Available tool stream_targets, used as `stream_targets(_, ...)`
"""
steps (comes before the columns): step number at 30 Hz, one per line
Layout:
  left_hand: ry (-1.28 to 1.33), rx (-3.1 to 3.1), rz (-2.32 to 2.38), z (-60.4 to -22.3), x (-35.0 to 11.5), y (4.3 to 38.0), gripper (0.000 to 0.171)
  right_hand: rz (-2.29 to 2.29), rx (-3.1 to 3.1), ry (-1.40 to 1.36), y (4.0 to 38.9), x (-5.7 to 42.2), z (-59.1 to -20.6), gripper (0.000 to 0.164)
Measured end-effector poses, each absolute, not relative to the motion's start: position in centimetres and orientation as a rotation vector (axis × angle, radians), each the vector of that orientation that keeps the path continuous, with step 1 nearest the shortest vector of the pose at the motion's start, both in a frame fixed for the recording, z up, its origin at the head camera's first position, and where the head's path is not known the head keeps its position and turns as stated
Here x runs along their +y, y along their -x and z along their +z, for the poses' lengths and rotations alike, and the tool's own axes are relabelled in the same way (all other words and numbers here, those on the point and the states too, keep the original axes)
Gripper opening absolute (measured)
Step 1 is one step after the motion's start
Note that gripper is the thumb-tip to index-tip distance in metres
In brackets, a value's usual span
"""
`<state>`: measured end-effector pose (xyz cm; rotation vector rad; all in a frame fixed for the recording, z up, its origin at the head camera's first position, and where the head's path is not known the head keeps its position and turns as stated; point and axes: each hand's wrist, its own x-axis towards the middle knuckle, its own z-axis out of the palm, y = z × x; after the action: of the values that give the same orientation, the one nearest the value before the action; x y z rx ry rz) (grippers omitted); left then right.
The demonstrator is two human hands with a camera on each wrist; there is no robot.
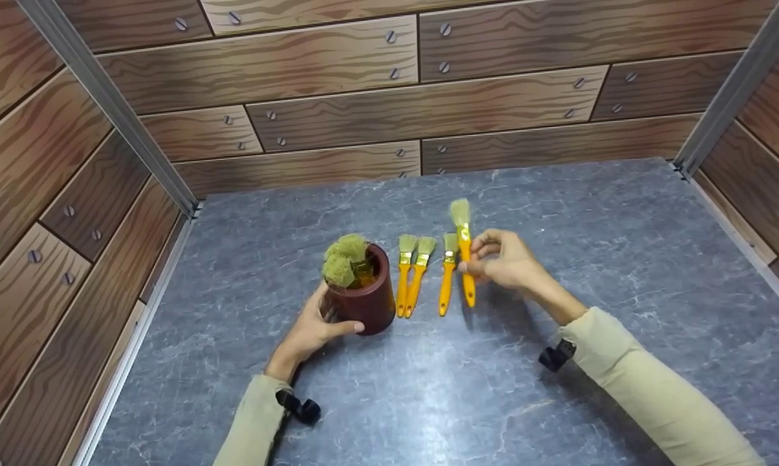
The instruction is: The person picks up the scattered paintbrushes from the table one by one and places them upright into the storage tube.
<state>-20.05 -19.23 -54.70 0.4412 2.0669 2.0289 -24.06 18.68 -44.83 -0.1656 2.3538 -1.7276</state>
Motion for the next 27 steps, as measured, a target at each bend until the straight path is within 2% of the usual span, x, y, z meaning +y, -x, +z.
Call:
stream_targets(12,-0.438,2.039,2.050,-54.8,-19.3,20.1,0.107,-1.863,2.235,0.422,23.4,15.7,-40.4,0.031)
stream_targets(27,-0.425,2.058,2.035,-54.7,-19.3,20.0,0.106,-1.999,2.185,0.648,22.8,10.1,-37.6,0.021)
